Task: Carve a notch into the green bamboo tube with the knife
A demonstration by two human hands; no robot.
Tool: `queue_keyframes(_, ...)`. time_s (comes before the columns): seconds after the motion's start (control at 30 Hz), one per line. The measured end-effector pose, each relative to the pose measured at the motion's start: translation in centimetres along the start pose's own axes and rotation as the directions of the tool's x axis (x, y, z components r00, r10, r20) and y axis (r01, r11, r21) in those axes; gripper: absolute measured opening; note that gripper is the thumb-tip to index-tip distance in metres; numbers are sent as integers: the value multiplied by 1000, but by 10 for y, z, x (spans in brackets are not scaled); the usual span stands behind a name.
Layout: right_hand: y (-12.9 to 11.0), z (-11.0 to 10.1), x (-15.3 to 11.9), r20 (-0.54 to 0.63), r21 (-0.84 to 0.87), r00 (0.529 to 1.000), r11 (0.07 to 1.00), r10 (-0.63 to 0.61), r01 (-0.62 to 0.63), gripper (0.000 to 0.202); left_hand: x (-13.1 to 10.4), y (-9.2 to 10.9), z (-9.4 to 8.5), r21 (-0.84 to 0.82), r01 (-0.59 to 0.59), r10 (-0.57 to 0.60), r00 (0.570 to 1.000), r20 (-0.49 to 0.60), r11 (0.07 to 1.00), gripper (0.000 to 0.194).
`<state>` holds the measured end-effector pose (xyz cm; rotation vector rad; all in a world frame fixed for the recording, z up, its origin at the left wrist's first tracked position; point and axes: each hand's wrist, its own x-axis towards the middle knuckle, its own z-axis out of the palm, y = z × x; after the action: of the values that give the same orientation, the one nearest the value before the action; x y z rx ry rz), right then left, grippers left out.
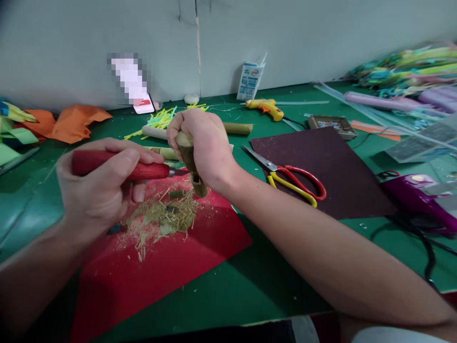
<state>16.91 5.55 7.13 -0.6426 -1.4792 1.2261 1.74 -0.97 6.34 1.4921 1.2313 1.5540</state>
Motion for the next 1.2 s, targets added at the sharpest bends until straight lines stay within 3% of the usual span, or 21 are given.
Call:
queue_keyframes(0.17, -2, -2, 2, 5, -102, 999, 994, 41, -41, 24, 13, -13, -4, -139, 91, -94, 996, -11, 986, 15)
queue_keyframes(0.27, -2, -4, 4, 8, -165, 999, 985, 50, -48, 23, 8, -9, -3, -92, 87, -87, 996, 4, 992, 16)
queue_keyframes(0.33, -1, -4, 4, 3, -172, 999, 984, 44, -42, 23, 0, -1, -3, 21, -19, 19, 1000, 4, 1000, 13)
queue_keyframes(0.37, 0, -4, 3, 1, -160, 999, 987, 35, -34, 24, -3, 3, -3, 99, -135, 133, 991, 32, 986, 11)
queue_keyframes(0.43, 0, -3, 1, 1, -119, 1000, 993, 9, -9, 25, -8, 12, -6, 187, -419, 393, 905, 163, 888, 11)
queue_keyframes(0.5, 0, -2, 0, 2, -78, 1000, 997, -10, 10, 24, -8, 18, -9, 230, -537, 462, 831, 309, 812, 20)
queue_keyframes(0.53, 0, -2, 0, -1, -60, 1000, 998, -14, 14, 23, -7, 20, -10, 237, -555, 465, 815, 346, 797, 22)
queue_keyframes(0.7, -2, 1, -2, -29, -72, 1000, 997, 12, -14, 16, -3, 21, -9, 233, -477, 397, 861, 319, 847, 18)
queue_keyframes(0.9, 1, 2, -2, -36, -65, 999, 998, -29, 27, 30, -3, 14, -3, 208, -352, 311, 928, 207, 913, 12)
queue_keyframes(1.2, 2, 0, -2, -37, -38, 999, 999, -31, 30, 28, 3, -9, -1, 62, -314, 300, 938, 172, 947, 11)
